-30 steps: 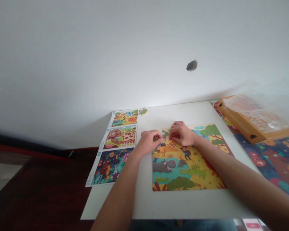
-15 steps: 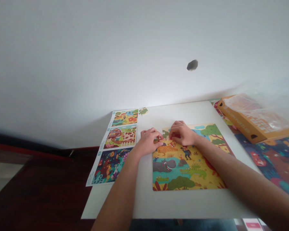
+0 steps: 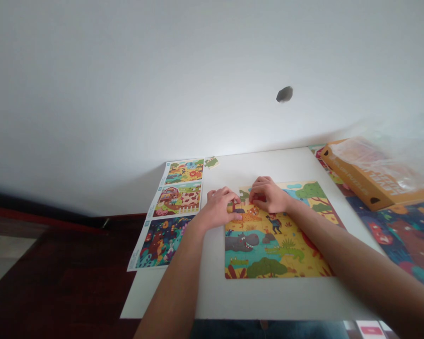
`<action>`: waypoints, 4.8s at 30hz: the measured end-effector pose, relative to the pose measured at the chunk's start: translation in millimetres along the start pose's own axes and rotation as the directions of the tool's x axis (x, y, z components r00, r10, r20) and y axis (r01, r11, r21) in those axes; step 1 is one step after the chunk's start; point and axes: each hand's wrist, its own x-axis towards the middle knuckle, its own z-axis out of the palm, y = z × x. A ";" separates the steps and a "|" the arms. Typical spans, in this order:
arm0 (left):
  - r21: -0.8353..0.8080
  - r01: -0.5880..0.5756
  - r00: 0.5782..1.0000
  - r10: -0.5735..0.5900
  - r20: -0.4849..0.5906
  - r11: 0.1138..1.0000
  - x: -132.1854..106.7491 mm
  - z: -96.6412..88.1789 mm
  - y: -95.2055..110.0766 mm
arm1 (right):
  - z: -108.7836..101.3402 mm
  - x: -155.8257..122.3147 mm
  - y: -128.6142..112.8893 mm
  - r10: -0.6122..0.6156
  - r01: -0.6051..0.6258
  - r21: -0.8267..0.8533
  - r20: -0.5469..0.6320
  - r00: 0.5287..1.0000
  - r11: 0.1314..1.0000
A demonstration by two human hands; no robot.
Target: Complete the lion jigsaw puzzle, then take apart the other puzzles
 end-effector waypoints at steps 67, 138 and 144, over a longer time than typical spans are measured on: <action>0.098 0.351 0.774 -0.229 -0.590 0.931 59.5 23.3 -37.9 | 7.2 -2.5 17.8 0.446 -0.237 0.655 -0.170 0.879 0.717; -0.197 -0.064 0.970 0.015 -0.244 0.978 64.6 15.6 -33.8 | 5.0 -1.5 33.0 0.408 -0.264 0.585 -0.128 0.904 0.767; -0.199 -0.068 0.975 0.023 -0.220 0.978 64.1 14.7 -33.7 | 3.7 -1.3 32.4 0.407 -0.264 0.576 -0.132 0.904 0.774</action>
